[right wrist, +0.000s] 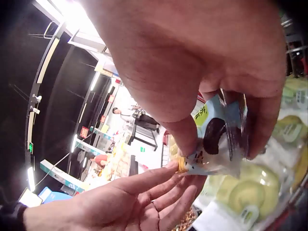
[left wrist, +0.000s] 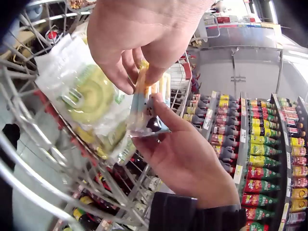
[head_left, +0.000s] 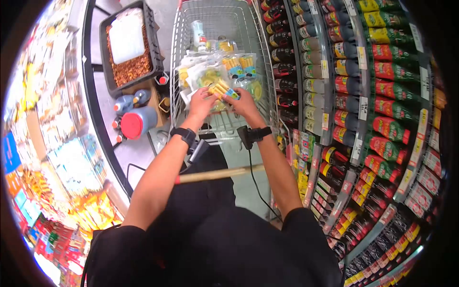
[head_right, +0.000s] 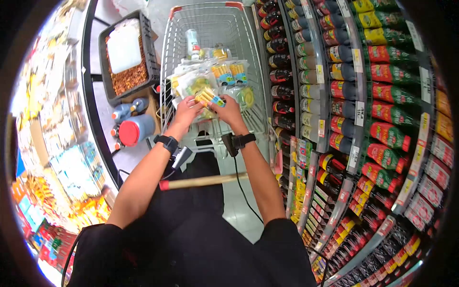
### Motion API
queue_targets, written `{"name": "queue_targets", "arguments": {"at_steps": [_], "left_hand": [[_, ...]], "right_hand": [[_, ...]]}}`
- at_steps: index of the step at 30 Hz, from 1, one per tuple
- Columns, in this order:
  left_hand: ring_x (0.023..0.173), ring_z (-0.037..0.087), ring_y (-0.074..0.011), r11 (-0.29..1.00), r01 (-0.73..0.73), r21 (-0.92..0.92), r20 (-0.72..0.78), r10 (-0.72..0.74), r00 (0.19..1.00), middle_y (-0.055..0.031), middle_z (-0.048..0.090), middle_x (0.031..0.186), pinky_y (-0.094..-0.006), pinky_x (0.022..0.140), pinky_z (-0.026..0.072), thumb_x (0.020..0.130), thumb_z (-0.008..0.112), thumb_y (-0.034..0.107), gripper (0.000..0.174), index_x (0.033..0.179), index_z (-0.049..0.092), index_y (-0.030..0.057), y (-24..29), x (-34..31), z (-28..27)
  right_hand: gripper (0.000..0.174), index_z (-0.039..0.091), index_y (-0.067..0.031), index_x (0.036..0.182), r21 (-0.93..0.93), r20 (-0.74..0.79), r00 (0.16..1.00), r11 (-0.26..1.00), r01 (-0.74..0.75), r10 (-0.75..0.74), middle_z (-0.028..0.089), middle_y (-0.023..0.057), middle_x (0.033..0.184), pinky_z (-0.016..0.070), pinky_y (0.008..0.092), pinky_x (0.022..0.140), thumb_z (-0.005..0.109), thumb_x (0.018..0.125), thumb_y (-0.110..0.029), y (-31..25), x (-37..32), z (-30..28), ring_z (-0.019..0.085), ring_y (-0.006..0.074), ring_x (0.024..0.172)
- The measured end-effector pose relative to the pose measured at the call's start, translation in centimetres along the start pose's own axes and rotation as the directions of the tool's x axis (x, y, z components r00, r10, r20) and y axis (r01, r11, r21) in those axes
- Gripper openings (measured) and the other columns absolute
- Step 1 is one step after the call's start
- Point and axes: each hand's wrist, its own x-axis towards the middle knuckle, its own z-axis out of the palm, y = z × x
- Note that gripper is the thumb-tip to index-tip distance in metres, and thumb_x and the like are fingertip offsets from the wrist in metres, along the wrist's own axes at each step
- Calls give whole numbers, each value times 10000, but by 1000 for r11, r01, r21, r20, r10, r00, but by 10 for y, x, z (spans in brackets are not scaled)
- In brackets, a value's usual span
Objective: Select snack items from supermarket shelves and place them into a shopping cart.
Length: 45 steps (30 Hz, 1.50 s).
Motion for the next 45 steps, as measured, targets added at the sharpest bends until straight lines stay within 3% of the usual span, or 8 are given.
{"name": "queue_targets", "arguments": {"at_steps": [1,4,12,24,34,38,41,45], "left_hand": [[996,624,-157,1000,-8,-24,35,9,999,-103,610,1157,-266,830,535,892,667,96,573,1379,383,-11,5,14,17],[987,625,-155,1000,-10,11,95,9,995,-85,611,1151,-278,820,530,900,644,100,543,1374,400,-1,10,56,57],[966,656,-232,780,-228,583,185,146,972,-132,682,1040,-337,856,501,853,643,156,273,1083,643,9,-15,72,63],[895,668,-178,799,-312,514,97,307,947,-93,684,1031,-313,822,516,900,614,148,234,1099,629,28,-7,-51,-68],[947,650,-174,917,-280,285,-268,357,895,-76,647,1069,-299,854,502,945,577,120,215,1108,596,-20,-22,-167,-177],[975,638,-144,925,-242,292,-466,359,809,-70,653,1063,-285,824,487,924,596,154,250,1141,594,29,-36,-218,-238],[972,645,-167,883,-208,420,-620,447,645,-95,656,1062,-285,871,493,879,610,106,281,1139,587,0,-50,-252,-288],[1013,648,-219,908,-177,379,-818,418,396,-166,638,1156,-318,877,507,860,645,125,373,1193,546,-11,-71,-289,-362]], "right_hand": [[605,626,47,1072,-281,-122,971,945,166,-207,696,158,852,529,353,704,802,730,-420,0,10,-14,680,229,778],[609,627,41,1080,-74,-200,976,995,70,-84,696,177,894,527,366,742,801,728,-424,31,64,-44,683,256,840],[524,649,37,1017,-471,-328,938,880,-61,-111,686,226,958,516,457,809,719,774,-422,36,113,-57,660,389,921],[579,563,45,1152,-608,-111,973,788,96,-204,593,279,1103,471,490,899,693,803,-398,30,115,-83,570,428,1055],[428,585,12,1140,-802,0,814,486,347,-581,601,222,1128,445,453,936,689,789,-209,-12,97,-81,552,387,1090],[332,577,10,1132,-693,250,662,346,632,-707,607,199,1138,472,412,906,665,850,-141,-92,50,-33,585,361,1047],[294,580,15,1110,-473,524,639,432,768,-563,639,194,1053,501,399,835,653,860,-120,-179,-24,48,625,350,961],[296,586,9,1115,-250,708,357,257,934,-610,650,191,1030,510,399,813,658,858,-117,-233,-100,175,640,339,960]]}}
